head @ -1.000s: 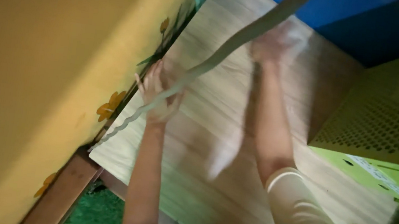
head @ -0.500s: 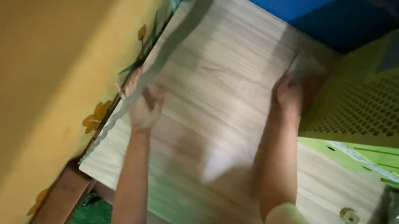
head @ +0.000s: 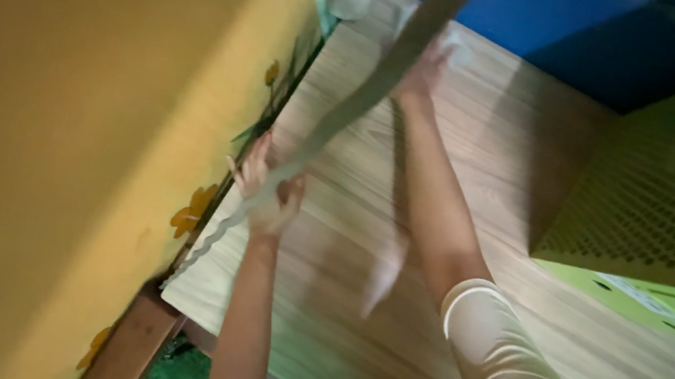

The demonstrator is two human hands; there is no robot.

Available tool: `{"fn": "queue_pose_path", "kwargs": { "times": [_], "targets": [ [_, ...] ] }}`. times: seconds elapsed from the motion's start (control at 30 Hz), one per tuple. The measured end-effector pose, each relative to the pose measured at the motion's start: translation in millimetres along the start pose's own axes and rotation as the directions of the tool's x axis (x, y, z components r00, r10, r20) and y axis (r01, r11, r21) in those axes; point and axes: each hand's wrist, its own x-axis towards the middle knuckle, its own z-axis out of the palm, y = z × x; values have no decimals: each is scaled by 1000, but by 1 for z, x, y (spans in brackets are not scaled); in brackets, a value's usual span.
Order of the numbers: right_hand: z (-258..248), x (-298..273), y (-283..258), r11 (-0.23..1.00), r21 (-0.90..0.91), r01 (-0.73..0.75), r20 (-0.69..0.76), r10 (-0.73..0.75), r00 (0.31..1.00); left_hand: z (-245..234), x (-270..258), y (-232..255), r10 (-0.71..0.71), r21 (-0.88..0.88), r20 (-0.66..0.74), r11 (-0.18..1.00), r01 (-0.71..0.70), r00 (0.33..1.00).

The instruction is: The person is cleaning a wooden desk surface using wet wipes after handling small yellow objects and tape.

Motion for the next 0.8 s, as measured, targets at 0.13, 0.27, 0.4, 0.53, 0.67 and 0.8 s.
{"fn": "queue_pose_path", "kwargs": {
  "times": [0.13, 0.27, 0.4, 0.53, 0.67, 0.8],
  "targets": [
    [6, -9, -42, 897, 394, 198, -341, -58, 938, -3, 1, 1, 38, 9, -9, 999, -38, 999],
    [-37, -36, -43, 729, 656, 196, -262, -24, 965, -1, 1, 2, 0, -18, 3, 1000, 0, 1000],
    [-53, -60, -31, 482, 861, 159, -168, -25, 985, 5, -5, -10, 46, 3, -92, 999, -46, 995],
    [-49, -92, -9, 195, 979, 64, -53, -59, 997, 6, -5, -16, 90, -13, -112, 996, -93, 990],
    [-98, -131, 71, 75, 994, 78, -82, 51, 995, 8, -5, -15, 16, -4, -85, 1000, -16, 996],
    [-31, -182, 141, 392, 821, 415, -233, -434, 870, 9, -6, -17, 35, -42, -121, 998, -40, 992]
  ]
}}
